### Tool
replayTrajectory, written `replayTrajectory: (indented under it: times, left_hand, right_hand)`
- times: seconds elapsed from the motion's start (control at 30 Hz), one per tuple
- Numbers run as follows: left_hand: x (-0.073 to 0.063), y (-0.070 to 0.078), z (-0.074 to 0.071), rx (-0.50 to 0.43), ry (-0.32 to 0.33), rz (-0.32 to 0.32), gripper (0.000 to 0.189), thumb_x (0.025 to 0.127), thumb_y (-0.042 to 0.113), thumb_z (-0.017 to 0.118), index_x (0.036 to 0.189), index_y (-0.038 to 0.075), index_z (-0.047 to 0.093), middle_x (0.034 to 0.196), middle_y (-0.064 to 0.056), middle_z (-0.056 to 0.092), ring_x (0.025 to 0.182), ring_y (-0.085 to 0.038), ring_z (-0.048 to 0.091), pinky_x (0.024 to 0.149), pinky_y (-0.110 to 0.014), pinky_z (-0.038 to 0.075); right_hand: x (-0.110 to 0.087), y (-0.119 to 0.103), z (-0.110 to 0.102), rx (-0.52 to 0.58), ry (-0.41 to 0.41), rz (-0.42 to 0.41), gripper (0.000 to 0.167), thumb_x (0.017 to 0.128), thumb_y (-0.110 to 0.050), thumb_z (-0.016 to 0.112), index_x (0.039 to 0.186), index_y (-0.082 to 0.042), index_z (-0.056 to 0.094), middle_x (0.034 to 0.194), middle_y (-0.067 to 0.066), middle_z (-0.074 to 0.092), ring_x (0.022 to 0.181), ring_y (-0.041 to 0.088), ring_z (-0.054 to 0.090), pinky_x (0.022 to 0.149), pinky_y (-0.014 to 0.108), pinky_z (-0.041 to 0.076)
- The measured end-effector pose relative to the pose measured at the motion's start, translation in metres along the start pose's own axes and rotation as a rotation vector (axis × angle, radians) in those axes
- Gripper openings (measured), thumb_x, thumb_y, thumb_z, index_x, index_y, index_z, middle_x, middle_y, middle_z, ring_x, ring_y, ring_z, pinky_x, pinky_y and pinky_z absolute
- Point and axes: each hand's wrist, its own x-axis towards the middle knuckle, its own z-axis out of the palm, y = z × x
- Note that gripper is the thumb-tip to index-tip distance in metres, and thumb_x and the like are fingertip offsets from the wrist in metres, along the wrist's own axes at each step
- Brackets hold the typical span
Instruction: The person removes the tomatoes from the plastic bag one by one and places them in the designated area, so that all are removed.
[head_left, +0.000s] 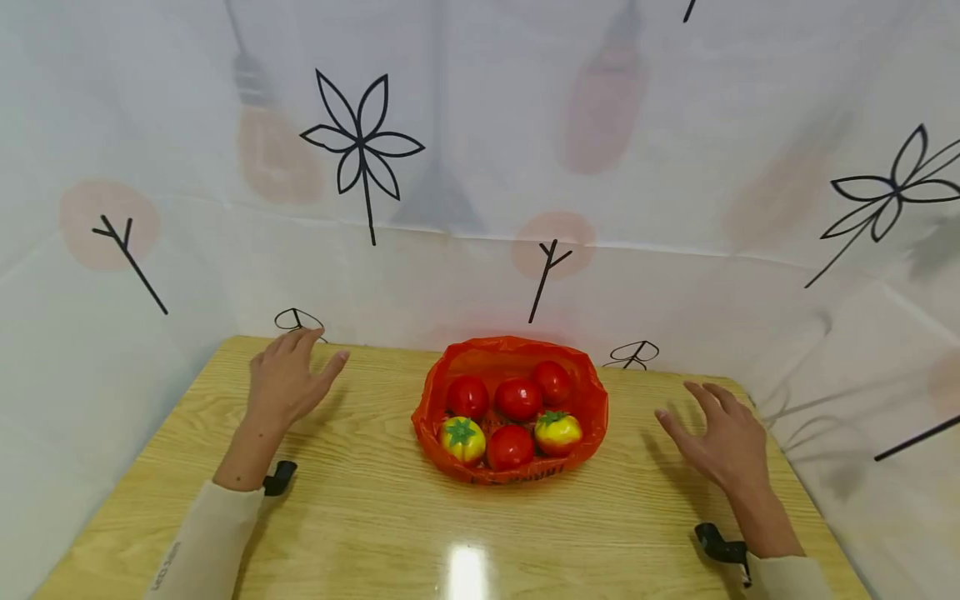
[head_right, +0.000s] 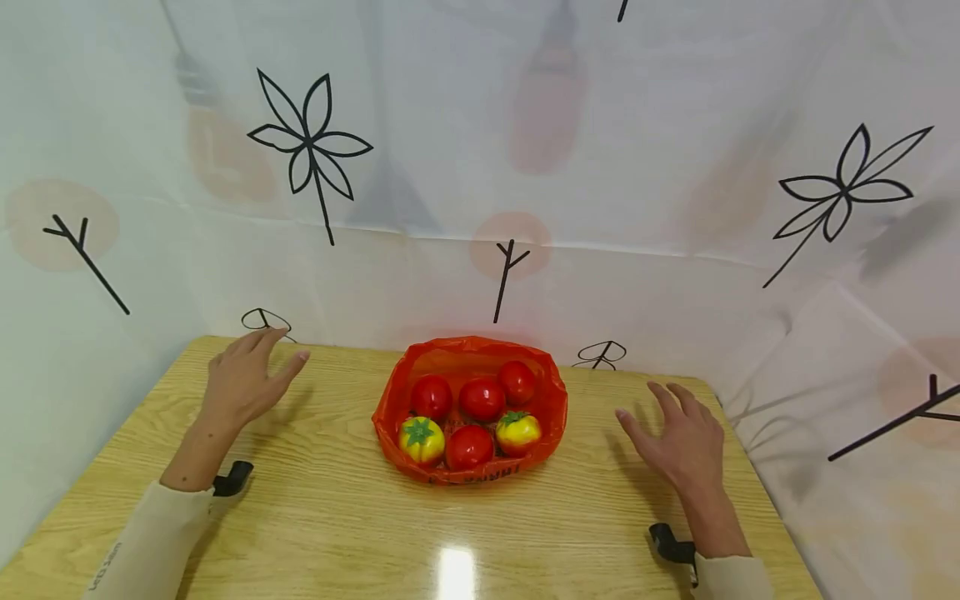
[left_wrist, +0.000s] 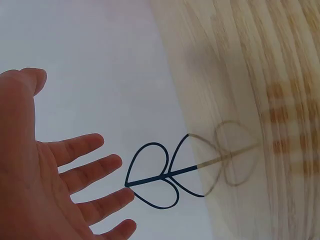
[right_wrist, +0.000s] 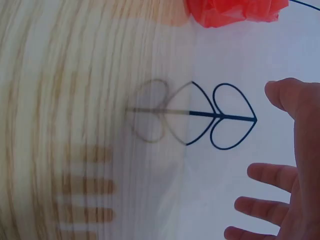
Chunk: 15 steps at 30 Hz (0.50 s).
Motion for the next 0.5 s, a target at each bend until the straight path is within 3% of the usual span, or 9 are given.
replayTrajectory:
  times: [0.5]
  left_hand:
    - [0.002, 0.015, 0.005, -0.074, -0.012, 0.016, 0.067, 0.106, 0.057, 0.053, 0.147, 0.004, 0.058, 0.147, -0.025, 0.055, 0.139, -0.054, 0.044, 0.108, -0.077, 0.028]
  right_hand:
    - [0.001, -0.019, -0.003, 0.087, 0.103, -0.081, 0.064, 0.094, -0.044, 0.076, 0.140, 0.000, 0.063, 0.142, 0.031, 0.055, 0.122, 0.056, 0.054, 0.090, 0.074, 0.042]
